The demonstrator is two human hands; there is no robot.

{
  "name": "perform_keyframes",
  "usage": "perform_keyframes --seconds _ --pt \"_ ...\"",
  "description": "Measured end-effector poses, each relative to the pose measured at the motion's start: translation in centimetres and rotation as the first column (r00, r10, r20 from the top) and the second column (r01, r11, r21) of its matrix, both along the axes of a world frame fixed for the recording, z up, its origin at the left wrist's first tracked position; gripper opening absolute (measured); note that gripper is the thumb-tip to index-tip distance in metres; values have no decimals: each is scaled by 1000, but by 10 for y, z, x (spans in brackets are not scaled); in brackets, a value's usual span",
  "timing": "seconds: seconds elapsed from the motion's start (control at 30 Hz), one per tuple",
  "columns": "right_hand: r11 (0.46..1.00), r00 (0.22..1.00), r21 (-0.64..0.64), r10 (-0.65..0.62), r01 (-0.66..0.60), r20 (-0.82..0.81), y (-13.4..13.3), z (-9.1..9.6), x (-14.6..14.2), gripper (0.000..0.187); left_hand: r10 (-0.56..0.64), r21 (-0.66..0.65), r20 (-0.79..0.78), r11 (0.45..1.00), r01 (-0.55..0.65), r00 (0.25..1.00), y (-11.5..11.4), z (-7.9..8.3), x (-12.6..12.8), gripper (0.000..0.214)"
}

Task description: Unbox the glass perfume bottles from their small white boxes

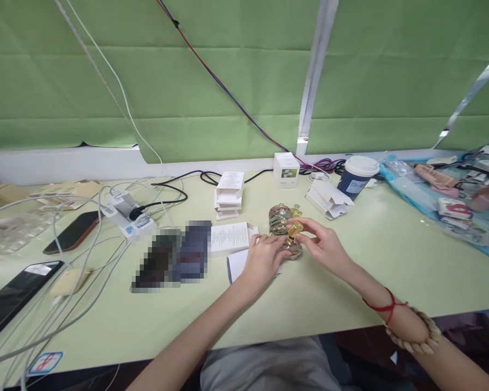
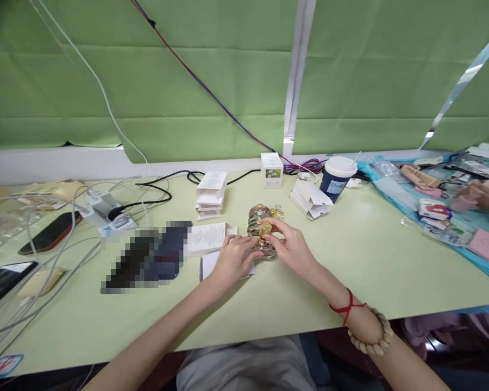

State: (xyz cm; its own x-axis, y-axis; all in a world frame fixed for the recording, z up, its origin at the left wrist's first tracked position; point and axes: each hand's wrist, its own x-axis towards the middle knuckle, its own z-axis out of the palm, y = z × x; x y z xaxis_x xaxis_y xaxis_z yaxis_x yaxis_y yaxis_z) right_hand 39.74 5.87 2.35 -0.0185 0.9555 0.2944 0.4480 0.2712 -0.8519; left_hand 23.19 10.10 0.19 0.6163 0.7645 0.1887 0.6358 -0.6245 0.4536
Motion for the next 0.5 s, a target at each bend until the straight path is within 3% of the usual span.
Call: perform_keyframes --seconds 0.13,0.2,0.27,0.33,0.4,0.5 --pt "996 983 -86 -16 0 -184 10 -10 7 36 23 19 -3 1000 -23 1000 -3 -4 -2 26" --pt "990 952 -114 -111 81 -285 16 -22 17 45 36 37 14 999 -36 999 -5 -7 -3 28" --pt "964 951 -134 -251 229 -179 22 -36 30 50 55 44 25 997 -56 998 -7 -11 -3 32" --pt "934 932 -20 -354 356 82 27 -50 43 46 75 40 54 996 -77 996 -8 -13 -3 34" --pt "933 910 12 -353 359 219 29 -61 51 40 89 53 105 994 -95 990 -8 -14 -2 33" --pt "940 922 -89 -300 329 243 31 -68 52 39 110 97 159 987 -127 981 -6 -14 -1 28"
